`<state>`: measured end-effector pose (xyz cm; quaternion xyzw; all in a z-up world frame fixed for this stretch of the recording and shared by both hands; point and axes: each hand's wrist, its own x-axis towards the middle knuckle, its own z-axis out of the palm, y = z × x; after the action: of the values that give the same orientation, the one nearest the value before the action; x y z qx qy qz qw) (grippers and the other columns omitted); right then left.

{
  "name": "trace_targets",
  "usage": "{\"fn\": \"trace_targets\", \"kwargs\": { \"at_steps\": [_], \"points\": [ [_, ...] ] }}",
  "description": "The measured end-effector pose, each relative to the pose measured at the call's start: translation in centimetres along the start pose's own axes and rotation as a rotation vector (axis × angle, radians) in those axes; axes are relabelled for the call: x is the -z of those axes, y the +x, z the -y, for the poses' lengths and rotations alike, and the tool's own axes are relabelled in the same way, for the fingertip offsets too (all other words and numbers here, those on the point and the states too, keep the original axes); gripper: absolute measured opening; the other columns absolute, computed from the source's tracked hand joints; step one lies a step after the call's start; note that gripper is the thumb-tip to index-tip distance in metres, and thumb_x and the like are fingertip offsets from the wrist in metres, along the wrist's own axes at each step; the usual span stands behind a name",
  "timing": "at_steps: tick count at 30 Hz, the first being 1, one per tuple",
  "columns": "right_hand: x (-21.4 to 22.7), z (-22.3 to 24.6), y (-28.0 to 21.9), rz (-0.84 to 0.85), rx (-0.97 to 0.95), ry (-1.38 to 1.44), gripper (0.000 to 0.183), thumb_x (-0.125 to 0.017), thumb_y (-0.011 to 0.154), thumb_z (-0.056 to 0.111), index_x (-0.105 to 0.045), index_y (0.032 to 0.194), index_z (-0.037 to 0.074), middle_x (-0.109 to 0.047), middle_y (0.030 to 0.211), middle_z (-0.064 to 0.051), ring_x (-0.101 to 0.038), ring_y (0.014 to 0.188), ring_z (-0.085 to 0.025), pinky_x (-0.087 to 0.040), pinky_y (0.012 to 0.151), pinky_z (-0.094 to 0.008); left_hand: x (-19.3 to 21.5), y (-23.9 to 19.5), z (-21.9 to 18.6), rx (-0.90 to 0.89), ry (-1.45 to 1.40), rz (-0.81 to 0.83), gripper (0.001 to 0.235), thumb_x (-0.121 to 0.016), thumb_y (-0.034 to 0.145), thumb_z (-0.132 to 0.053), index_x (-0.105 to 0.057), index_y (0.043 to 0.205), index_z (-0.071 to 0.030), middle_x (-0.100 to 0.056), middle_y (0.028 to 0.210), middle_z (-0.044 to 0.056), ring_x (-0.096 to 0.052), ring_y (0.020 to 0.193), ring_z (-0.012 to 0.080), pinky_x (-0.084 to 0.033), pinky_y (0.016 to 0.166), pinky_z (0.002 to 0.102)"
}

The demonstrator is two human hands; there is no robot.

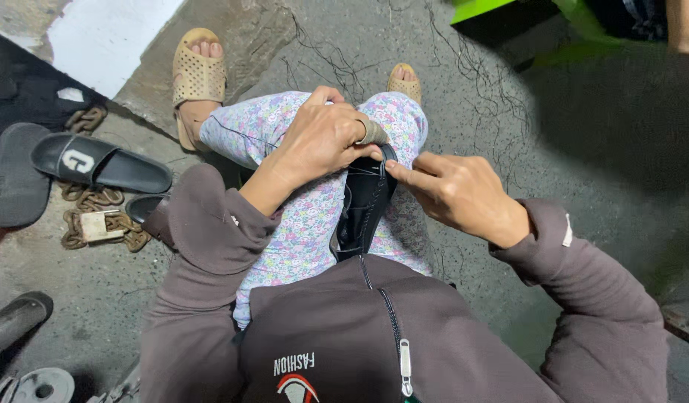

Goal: The person sits on a low stool and sews a black shoe using a needle and thread. They hold the shoe on their lap, repeatedly pushing the needle through the sole and pulling the thread to stitch the shoe.

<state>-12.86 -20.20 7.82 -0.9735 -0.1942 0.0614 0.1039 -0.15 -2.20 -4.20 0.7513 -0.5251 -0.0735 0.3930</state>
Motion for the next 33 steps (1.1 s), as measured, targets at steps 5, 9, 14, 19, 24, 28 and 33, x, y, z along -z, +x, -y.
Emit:
{"fn": "trace_targets", "kwargs": {
  "at_steps": [5, 9, 14, 19, 24, 28, 33],
  "points": [
    [1.9, 1.4, 1.2, 0.012, -0.070, 0.129, 0.023, -0.065, 0.087, 0.011, -0.075, 0.103, 0.023, -0.064, 0.072, -0.002, -0.062, 0.056, -0.025, -0.047, 0.045, -0.034, 3.0, -0.3, -2.0, 0.023, -0.174, -0.061, 0.036, -0.073, 0.084, -0.039, -0.061, 0.069, -0.008, -0.066, 0.078, 0.002, -0.064, 0.081, 0.0186, -0.036, 0.094, 0.039],
    [1.7, 0.9, 0.3, 0.011, -0.080, 0.141, 0.022, -0.065, 0.088, 0.013, -0.075, 0.104, 0.024, -0.066, 0.073, 0.000, -0.063, 0.057, -0.021, -0.047, 0.047, -0.030, 3.5, -2.4, -3.8, 0.062, -0.136, 0.015, 0.041, -0.071, 0.086, -0.040, -0.063, 0.067, -0.004, -0.067, 0.078, 0.008, -0.064, 0.081, 0.0240, -0.036, 0.097, 0.044],
    [1.0, 0.6, -0.2, -0.043, -0.068, 0.096, 0.021, -0.064, 0.090, 0.016, -0.074, 0.105, 0.027, -0.066, 0.076, 0.002, -0.064, 0.062, -0.021, -0.049, 0.049, -0.030, 3.7, -3.9, -4.9, 0.155, -0.092, 0.205, 0.023, -0.071, 0.085, -0.026, -0.064, 0.069, -0.011, -0.067, 0.076, 0.002, -0.063, 0.075, 0.0188, -0.038, 0.090, 0.041],
    [0.6, 0.4, -1.0, -0.053, -0.036, 0.013, 0.025, -0.062, 0.090, 0.014, -0.073, 0.108, 0.027, -0.065, 0.076, 0.002, -0.062, 0.059, -0.017, -0.048, 0.048, -0.028, 5.4, -2.5, -6.4, 0.148, -0.910, 0.207, 0.014, -0.058, 0.093, -0.014, -0.067, 0.088, -0.004, -0.066, 0.095, 0.012, -0.063, 0.089, 0.0242, -0.046, 0.088, 0.042],
    [-0.6, -0.1, -1.9, -0.086, 0.048, -0.134, 0.028, -0.056, 0.090, 0.015, -0.069, 0.113, 0.025, -0.063, 0.081, 0.001, -0.061, 0.060, -0.014, -0.050, 0.050, -0.025, 1.7, -3.2, -6.8, 0.272, -1.021, -0.080, 0.012, -0.062, 0.093, -0.011, -0.069, 0.100, -0.005, -0.066, 0.092, 0.008, -0.064, 0.088, 0.0190, -0.050, 0.085, 0.035],
    [-1.0, -0.2, -2.0, -0.106, 0.095, -0.220, 0.032, -0.052, 0.090, 0.015, -0.068, 0.116, 0.024, -0.062, 0.083, -0.002, -0.058, 0.058, -0.013, -0.049, 0.050, -0.024, 0.1, -4.0, -6.1, 0.305, -0.426, -0.170, 0.015, -0.066, 0.087, -0.008, -0.065, 0.101, -0.008, -0.065, 0.080, 0.007, -0.065, 0.075, 0.0278, -0.053, 0.070, 0.038],
    [-0.2, -0.4, -1.9, -0.053, 0.077, -0.189, 0.036, -0.054, 0.088, 0.016, -0.066, 0.121, 0.025, -0.062, 0.080, -0.002, -0.057, 0.054, -0.012, -0.048, 0.047, -0.023, 1.2, -3.9, -6.9, 0.441, -0.801, 0.040, 0.030, -0.067, 0.084, -0.004, -0.052, 0.110, -0.005, -0.065, 0.069, 0.006, -0.061, 0.058, 0.0167, -0.052, 0.056, 0.029]
  ]
}}
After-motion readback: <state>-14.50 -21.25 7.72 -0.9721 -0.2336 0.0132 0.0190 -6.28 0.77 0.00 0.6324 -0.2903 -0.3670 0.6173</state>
